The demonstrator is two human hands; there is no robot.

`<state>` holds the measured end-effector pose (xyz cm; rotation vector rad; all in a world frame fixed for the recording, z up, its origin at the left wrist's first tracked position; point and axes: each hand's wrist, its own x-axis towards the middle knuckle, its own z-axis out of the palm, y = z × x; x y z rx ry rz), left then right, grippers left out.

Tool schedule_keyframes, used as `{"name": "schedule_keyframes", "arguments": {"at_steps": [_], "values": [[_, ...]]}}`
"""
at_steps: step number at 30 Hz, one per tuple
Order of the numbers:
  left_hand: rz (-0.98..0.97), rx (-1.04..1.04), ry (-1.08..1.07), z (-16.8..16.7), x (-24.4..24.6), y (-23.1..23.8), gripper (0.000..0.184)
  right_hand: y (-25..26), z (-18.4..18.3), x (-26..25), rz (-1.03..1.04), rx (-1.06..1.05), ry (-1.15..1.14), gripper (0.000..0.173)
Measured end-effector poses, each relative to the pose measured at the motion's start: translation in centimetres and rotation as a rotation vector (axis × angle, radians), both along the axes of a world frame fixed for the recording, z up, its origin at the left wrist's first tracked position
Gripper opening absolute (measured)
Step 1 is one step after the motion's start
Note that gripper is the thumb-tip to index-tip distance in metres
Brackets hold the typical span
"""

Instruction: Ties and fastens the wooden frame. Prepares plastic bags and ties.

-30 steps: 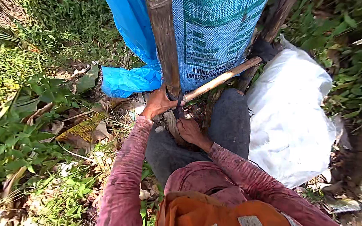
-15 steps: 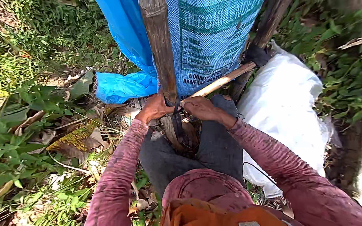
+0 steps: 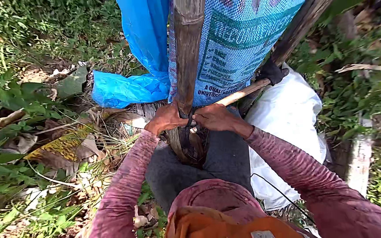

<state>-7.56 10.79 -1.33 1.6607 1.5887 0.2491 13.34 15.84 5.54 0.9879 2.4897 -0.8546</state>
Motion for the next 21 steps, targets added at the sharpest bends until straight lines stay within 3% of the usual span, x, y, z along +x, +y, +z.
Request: {"name": "schedule_keyframes", "arguments": {"at_steps": [3,6,9,12,15,18,21], "values": [[0.023,0.002,0.077,1.1,0.3,-0.5,0.111,1.1,1.0,-1.6,0.171,0.025,-0.089,0.039],[0.213,0.215,0.123,3.1,2.2,-4.0,0.128,3.1,1.0,-1.9,0.318,-0.056,-0.098,0.033],[0.442,0.465,0.158,2.4,5.1,-5.9,0.126,4.4,2.4,-1.5,0.232,-0.095,-0.050,0.032],[0.543,0.621,0.225,0.5,6.7,-6.6,0.106,5.2,3.1,0.6,0.051,0.052,0.086,0.025],[0.581,0.722,0.286,-0.4,7.8,-7.2,0.080,3.0,1.4,1.4,-0.054,0.109,0.184,0.029],[0.638,0.785,0.313,-1.1,9.5,-7.5,0.054,0.3,0.3,-0.5,-0.117,0.166,0.079,0.046],[0.739,0.810,0.348,-1.8,11.6,-7.1,0.026,0.9,0.5,-1.6,-0.136,0.085,-0.043,0.038]]}}
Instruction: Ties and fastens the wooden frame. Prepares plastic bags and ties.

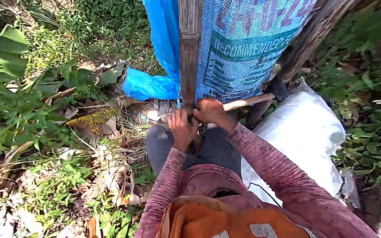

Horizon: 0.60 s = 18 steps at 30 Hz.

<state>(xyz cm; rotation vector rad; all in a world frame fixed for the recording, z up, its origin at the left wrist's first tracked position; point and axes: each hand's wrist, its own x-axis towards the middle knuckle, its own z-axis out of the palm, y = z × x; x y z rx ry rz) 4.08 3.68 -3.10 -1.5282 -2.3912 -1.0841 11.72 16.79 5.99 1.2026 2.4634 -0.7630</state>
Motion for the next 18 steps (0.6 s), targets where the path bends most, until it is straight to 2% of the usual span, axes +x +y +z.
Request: {"name": "schedule_keyframes", "arguments": {"at_steps": [3,8,14,18], "values": [[-0.025,-0.006,-0.010,-0.5,1.3,-0.4,0.019,0.9,-0.2,0.6,0.023,-0.061,0.005,0.035],[-0.072,-0.034,0.131,0.1,0.7,-1.8,0.025,1.1,-0.6,0.4,0.030,-0.060,-0.004,0.035],[-0.140,-0.232,0.290,3.5,1.0,-1.4,0.020,0.7,-0.9,1.1,0.021,-0.061,0.033,0.032],[-0.097,-0.260,0.247,1.7,1.1,-1.2,0.020,0.3,-0.5,1.4,-0.007,-0.029,0.046,0.031]]}}
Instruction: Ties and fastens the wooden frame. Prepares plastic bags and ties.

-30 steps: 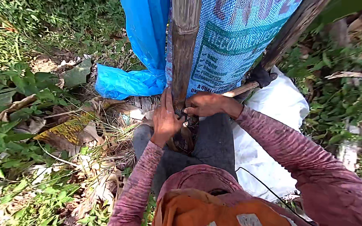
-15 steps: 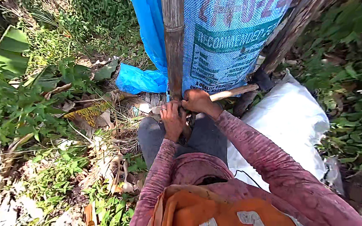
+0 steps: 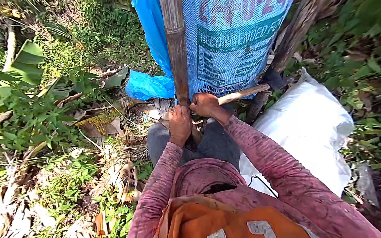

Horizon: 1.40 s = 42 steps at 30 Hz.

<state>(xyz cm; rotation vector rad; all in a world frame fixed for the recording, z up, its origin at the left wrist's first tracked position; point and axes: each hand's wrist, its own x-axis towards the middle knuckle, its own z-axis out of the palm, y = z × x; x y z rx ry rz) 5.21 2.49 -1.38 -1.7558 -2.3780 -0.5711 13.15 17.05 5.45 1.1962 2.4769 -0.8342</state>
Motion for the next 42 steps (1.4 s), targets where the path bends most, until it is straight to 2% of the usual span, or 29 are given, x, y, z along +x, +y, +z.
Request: {"name": "schedule_keyframes", "arguments": {"at_steps": [3,6,12,16,19,21,23,25,26,28,30,32,34,36,37,38,40,41,42], "values": [[0.109,0.006,-0.197,-0.8,1.0,-0.7,0.026,-0.4,-0.4,0.4,-0.009,0.031,0.047,0.030],[0.131,0.152,-0.350,-2.0,1.3,-0.4,0.024,-0.2,-0.7,0.2,0.000,0.062,0.057,0.029],[0.058,0.337,-0.439,-3.6,1.4,-0.9,0.021,-0.3,-0.9,0.1,0.032,0.082,0.054,0.028],[0.096,0.376,-0.556,-3.5,1.6,-2.3,0.020,0.0,-0.8,0.1,0.041,0.062,0.050,0.028],[0.058,0.399,-0.593,-1.8,0.9,-2.0,0.022,0.5,-1.2,1.0,0.058,0.035,0.174,0.027],[0.044,0.388,-0.526,-0.8,-0.4,-1.9,0.030,0.7,-2.0,2.7,0.045,-0.039,0.391,0.029],[0.023,0.247,-0.450,-0.6,-1.7,-2.1,0.050,-0.6,-2.5,5.3,-0.035,-0.184,0.625,0.024],[-0.024,0.086,-0.440,-1.2,-2.9,-2.4,0.073,-3.4,-2.9,8.8,-0.147,-0.247,0.701,0.020],[-0.032,0.075,-0.482,-2.0,-3.3,-2.2,0.075,-4.5,-3.6,11.1,-0.191,-0.241,0.683,0.021],[-0.021,0.105,-0.696,-3.8,-3.5,-1.4,0.071,-6.4,-5.3,17.0,-0.265,-0.197,0.575,0.026],[0.019,0.058,-0.868,-4.1,-3.4,-0.8,0.073,-8.6,-6.2,23.1,-0.399,-0.142,0.505,0.032],[0.016,0.004,-0.876,-3.0,-3.6,-0.8,0.074,-11.3,-6.5,28.3,-0.656,-0.005,0.533,0.030],[-0.013,-0.017,-0.877,-1.9,-3.3,-0.8,0.074,-13.6,-6.6,33.1,-0.957,0.248,0.498,0.026],[-0.014,-0.026,-0.913,-1.3,-2.8,-0.6,0.071,-15.2,-7.6,38.6,-1.229,0.509,0.345,0.034],[-0.024,-0.018,-0.934,-1.5,-2.7,-0.6,0.070,-16.2,-8.6,41.5,-1.357,0.579,0.239,0.045],[-0.041,-0.009,-0.956,-1.9,-2.6,-0.5,0.069,-17.5,-10.0,44.1,-1.478,0.578,0.127,0.058],[-0.066,0.021,-0.975,-2.9,-2.8,-0.4,0.070,-21.2,-13.5,47.0,-1.610,0.341,-0.065,0.083],[-0.073,0.035,-0.980,-3.1,-2.9,-0.3,0.070,-22.9,-15.3,46.9,-1.557,0.140,-0.113,0.086],[-0.072,0.039,-0.983,-3.1,-2.9,-0.1,0.071,-23.9,-17.0,45.9,-1.430,-0.037,-0.135,0.080]]}}
